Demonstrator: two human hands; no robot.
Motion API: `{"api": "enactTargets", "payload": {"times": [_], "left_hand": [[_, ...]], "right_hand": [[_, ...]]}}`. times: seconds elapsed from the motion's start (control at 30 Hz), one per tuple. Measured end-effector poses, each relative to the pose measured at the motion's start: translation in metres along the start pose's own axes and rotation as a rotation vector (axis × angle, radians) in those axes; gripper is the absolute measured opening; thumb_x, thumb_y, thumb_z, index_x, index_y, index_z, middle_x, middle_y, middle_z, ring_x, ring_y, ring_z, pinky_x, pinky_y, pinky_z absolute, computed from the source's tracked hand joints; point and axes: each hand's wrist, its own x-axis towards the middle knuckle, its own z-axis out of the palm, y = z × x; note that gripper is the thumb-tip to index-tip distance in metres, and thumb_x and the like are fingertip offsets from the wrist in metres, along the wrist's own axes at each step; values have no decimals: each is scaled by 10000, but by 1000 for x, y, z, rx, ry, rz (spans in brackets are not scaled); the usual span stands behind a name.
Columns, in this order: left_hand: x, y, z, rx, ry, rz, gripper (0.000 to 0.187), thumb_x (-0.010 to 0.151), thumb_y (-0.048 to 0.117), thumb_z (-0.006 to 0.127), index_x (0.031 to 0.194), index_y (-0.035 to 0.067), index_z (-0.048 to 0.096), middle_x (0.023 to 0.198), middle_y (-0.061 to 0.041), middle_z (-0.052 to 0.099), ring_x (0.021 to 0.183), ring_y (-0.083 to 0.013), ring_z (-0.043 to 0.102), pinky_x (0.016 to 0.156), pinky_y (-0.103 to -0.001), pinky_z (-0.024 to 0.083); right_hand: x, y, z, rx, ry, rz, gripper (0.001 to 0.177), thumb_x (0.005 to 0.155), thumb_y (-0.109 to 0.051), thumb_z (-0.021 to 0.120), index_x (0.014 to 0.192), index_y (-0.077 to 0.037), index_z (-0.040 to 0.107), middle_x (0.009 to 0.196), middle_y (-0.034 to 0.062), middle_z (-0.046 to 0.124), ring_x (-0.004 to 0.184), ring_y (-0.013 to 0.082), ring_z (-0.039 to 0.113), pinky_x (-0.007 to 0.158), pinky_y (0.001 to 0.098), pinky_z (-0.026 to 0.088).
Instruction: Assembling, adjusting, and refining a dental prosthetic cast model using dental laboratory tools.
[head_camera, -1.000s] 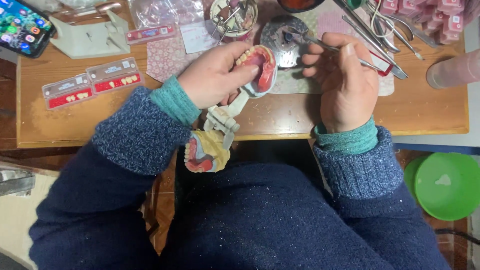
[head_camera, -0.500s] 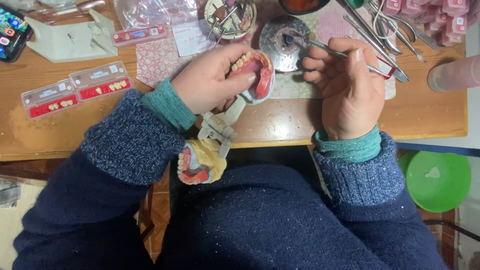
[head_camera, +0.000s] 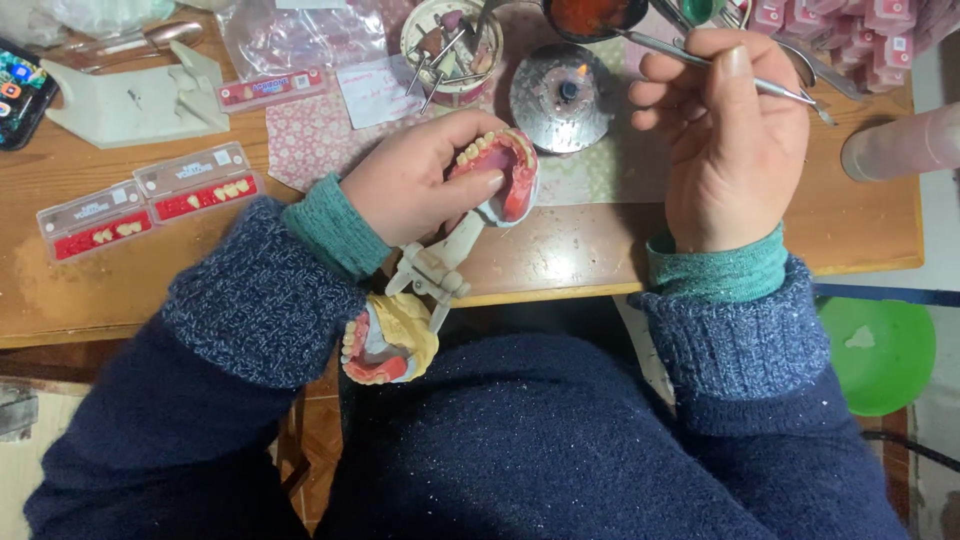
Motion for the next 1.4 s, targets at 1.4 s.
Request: {"api": "enactTargets", "payload": {"times": [1.4], "left_hand": [[-4, 21, -5, 138, -41, -40, 331, 1022, 164, 577, 1350, 124, 576, 953, 34, 705, 645, -10, 594, 567, -204, 532]], "right_hand": [[-58, 4, 14, -233, -254, -305, 277, 1065, -249, 633, 1034, 27, 631, 1060, 204, 693, 964, 253, 653, 912, 345, 527]]}}
